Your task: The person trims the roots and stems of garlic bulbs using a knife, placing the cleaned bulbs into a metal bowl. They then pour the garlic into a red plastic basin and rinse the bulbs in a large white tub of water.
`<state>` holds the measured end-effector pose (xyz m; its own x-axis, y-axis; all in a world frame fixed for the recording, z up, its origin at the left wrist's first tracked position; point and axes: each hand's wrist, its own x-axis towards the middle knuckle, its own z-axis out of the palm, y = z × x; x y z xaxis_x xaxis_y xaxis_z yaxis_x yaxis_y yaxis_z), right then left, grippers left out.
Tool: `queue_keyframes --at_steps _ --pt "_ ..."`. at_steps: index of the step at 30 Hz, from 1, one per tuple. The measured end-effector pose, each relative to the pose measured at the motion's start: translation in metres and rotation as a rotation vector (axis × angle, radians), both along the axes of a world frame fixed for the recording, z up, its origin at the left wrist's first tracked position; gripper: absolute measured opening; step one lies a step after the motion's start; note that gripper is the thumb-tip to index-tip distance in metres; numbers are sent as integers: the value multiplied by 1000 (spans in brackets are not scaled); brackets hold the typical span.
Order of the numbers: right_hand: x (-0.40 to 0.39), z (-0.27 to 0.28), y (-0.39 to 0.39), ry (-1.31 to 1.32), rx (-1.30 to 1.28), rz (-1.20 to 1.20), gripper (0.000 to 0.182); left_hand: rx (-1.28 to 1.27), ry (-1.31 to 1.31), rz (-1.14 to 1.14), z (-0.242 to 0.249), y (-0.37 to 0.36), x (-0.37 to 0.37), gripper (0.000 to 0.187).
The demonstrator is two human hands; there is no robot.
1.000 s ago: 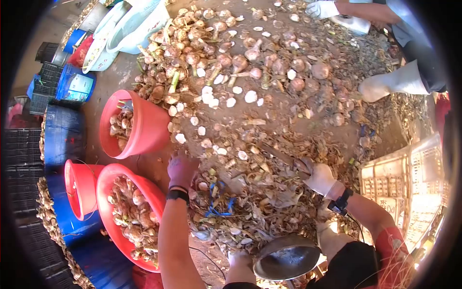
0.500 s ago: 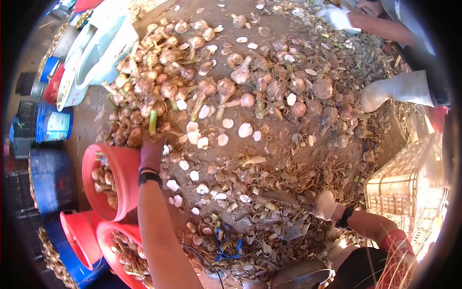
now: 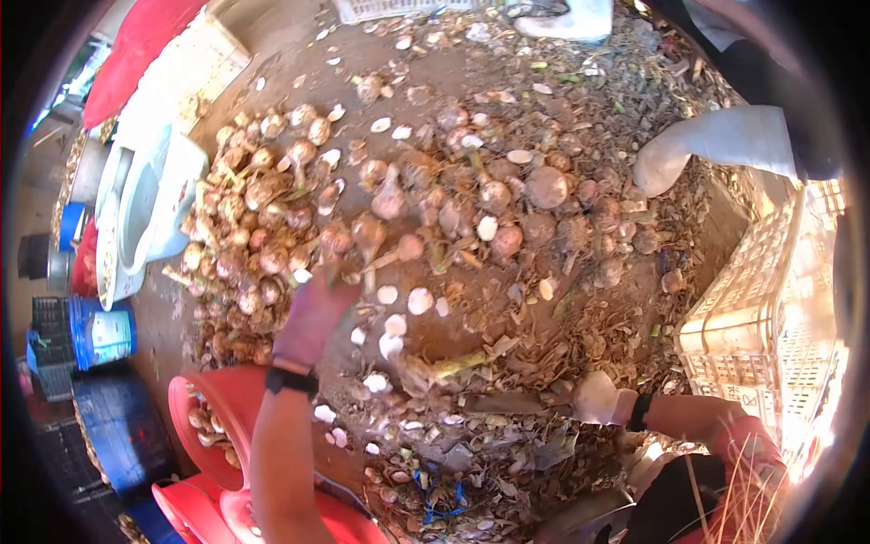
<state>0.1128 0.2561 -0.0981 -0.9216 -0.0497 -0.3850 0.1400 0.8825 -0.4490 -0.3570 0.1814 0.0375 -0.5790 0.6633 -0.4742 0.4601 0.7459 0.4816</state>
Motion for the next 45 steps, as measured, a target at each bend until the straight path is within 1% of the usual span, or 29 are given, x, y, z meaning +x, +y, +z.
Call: queue_keyframes --at_steps 1,2,3,4,6,7,8,9,10,12,13,16,17,19,21,23,25,26,27,28,30,32,34,37,38,40,41,44,45 --pt "-16 26 5 -170 -20 -35 57 140 52 9 14 39 10 45" --pt "-17 27 6 -177 -12 -54 57 342 306 -99 -24 65 -1 42" --pt "-14 24 5 -156 -29 -62 55 490 373 -103 -20 98 9 40" --pt "-11 21 3 -136 -47 -67 54 500 363 -113 -14 127 19 40" --pt "-3 4 -4 -97 -63 -123 52 281 434 -169 -6 171 34 46" --pt "2 -7 -9 -17 -113 -156 51 289 428 -179 -11 186 37 46" --pt "0 -7 -6 65 -157 -190 50 104 419 -179 -17 201 40 51" --pt "-1 -3 -4 -12 -169 -182 52 -81 409 -177 -22 212 43 56" --pt "-1 -1 -1 -18 -162 -191 52 -72 403 -184 -27 219 44 56" --pt "-6 10 1 -110 -142 -106 57 -307 372 -331 -25 225 48 64" --pt "-12 24 6 -139 -139 -101 62 -318 309 -401 -25 228 44 64" --pt "-16 33 10 -137 -131 -89 61 -397 390 -459 -16 222 59 61" --pt "-15 33 10 -131 -136 -85 61 -274 519 -534 -35 210 58 59" --pt "-14 25 10 -193 -164 -55 55 -256 517 -669 -43 182 65 56" --pt "-11 20 7 -114 -159 -61 53 -372 350 -702 -21 148 87 54" --pt "-11 21 5 -39 -147 -83 51 -267 377 -773 -23 97 106 54" --pt "-15 31 7 -76 -108 -32 46 -78 319 -809 -70 36 111 50" --pt "-15 30 9 -96 -84 -14 44 -87 328 -803 -59 27 107 50" --pt "-8 21 6 77 -44 -23 41 -214 -69 -734 -42 18 101 47" --pt "-4 12 4 76 -50 -17 41 -332 -471 -641 -28 11 96 45" --pt "-3 8 5 79 -17 75 41 -244 -256 -620 -10 25 69 48" --pt "-2 4 4 71 -54 56 40 -63 4 -153 -6 38 38 58" --pt "-5 7 9 65 -80 48 40 -83 513 -119 -3 59 17 67" --pt "-8 9 8 -84 -88 22 40 -142 628 -26 -82 61 -24 73" --pt "-2 0 9 -27 -70 43 39 -153 622 -14 -84 62 -26 73" --pt "3 -8 1 34 -82 81 39 -52 400 -51 -86 57 -28 76" --pt "2 -4 1 35 -42 75 39 -118 401 -150 -82 55 -29 71" --pt "-2 -2 6 55 5 87 37 -174 374 -258 -53 22 17 62" --pt "-17 15 9 92 -7 78 36 -60 359 -261 -68 -4 32 59"
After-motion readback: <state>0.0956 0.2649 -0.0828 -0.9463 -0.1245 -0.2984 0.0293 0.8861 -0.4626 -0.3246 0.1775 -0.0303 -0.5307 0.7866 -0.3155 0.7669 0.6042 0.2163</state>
